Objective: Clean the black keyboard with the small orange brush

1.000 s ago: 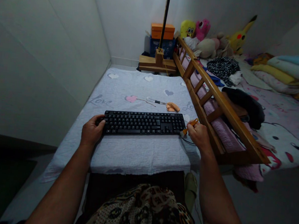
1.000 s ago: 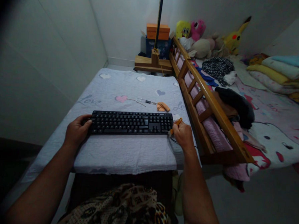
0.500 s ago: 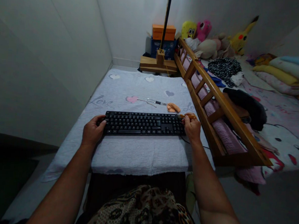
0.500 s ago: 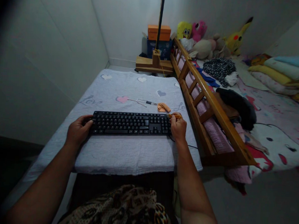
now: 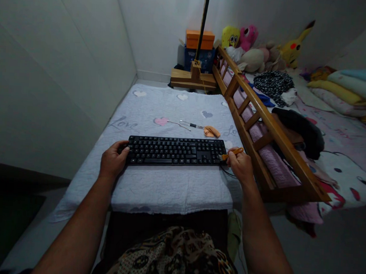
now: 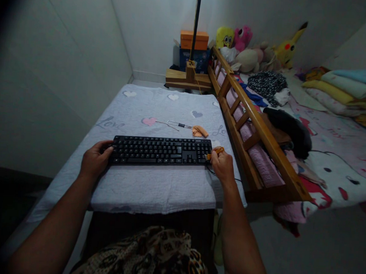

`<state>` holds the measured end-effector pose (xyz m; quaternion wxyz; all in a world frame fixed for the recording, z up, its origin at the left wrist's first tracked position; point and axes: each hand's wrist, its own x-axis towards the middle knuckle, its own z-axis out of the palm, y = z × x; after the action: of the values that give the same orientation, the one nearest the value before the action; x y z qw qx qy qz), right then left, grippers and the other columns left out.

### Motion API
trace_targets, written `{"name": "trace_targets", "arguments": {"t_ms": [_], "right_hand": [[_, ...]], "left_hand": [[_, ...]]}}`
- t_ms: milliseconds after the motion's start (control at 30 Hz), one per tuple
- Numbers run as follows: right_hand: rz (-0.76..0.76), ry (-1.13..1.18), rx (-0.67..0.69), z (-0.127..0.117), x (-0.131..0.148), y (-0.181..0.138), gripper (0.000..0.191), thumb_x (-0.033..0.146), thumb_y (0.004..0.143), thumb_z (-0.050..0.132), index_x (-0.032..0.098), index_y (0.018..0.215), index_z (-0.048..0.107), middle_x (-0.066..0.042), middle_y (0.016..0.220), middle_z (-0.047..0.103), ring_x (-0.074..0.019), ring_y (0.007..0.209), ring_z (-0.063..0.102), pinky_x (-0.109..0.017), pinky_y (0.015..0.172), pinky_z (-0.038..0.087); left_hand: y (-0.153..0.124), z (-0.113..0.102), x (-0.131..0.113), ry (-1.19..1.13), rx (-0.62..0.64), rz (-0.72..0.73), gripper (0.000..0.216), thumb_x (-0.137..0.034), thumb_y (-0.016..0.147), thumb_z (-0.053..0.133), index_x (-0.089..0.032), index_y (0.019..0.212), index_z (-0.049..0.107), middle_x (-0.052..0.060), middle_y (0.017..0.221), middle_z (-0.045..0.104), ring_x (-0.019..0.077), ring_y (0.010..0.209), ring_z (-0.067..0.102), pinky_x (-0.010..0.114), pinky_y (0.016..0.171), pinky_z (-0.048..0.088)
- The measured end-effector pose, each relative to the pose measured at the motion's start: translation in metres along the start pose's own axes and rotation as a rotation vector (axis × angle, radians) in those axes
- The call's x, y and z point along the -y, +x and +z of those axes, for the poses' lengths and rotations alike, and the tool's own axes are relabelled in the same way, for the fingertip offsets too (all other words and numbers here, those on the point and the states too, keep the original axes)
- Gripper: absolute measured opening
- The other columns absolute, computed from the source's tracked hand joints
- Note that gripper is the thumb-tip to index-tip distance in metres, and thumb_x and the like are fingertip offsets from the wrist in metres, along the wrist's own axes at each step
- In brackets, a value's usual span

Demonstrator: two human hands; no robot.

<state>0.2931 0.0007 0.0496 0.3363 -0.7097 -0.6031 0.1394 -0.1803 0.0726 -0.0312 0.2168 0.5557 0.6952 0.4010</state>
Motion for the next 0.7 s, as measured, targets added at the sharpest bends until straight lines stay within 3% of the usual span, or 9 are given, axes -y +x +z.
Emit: {"name": "trace_targets", "arguments": {"t_ms": [133,300,467,700], "right_hand": [[0.011,-0.037,0.029,-0.013,0.005,-0.006,0.032,0.042,0.089,0.045,0.026,0.062,0.055,-0.003,0.054,0.06,-0.0206,0.056,0.061,-0.032,0.062,0.042],[0.037,0.008,-0.121,-0.02,0.003,0.003,0.03,0.045,0.089,0.051,0.024,0.072,0.064,-0.003,0.057,0.062,-0.0215,0.057,0.062,-0.032,0.062,0.045],[0.046,0.122,-0.234,-0.004,-0.005,0.026,0.038,0.053,0.091,0.05,0.021,0.088,0.07,-0.005,0.068,0.069,-0.0243,0.061,0.068,-0.035,0.065,0.053],[0.02,0.114,-0.269,0.021,-0.019,0.041,0.04,0.055,0.092,0.046,0.022,0.085,0.067,-0.008,0.074,0.073,-0.0245,0.067,0.071,-0.037,0.072,0.057]], "left_hand": [[0.0,0.0,-0.001,-0.009,0.011,-0.006,0.046,-0.045,0.084,0.061,-0.022,0.12,0.076,0.008,0.118,0.081,0.0286,0.11,0.075,0.043,0.106,0.057],[-0.001,-0.001,-0.002,0.012,0.012,-0.004,0.045,-0.045,0.084,0.061,-0.022,0.12,0.076,0.008,0.115,0.08,0.0279,0.108,0.075,0.042,0.105,0.058],[-0.001,-0.002,-0.003,0.015,0.004,0.011,0.041,-0.043,0.085,0.062,-0.023,0.117,0.076,0.007,0.114,0.08,0.0272,0.106,0.075,0.041,0.103,0.059],[-0.003,-0.002,-0.007,0.024,0.01,-0.004,0.043,-0.044,0.085,0.061,-0.022,0.119,0.076,0.007,0.113,0.081,0.0275,0.104,0.075,0.042,0.102,0.058]]}}
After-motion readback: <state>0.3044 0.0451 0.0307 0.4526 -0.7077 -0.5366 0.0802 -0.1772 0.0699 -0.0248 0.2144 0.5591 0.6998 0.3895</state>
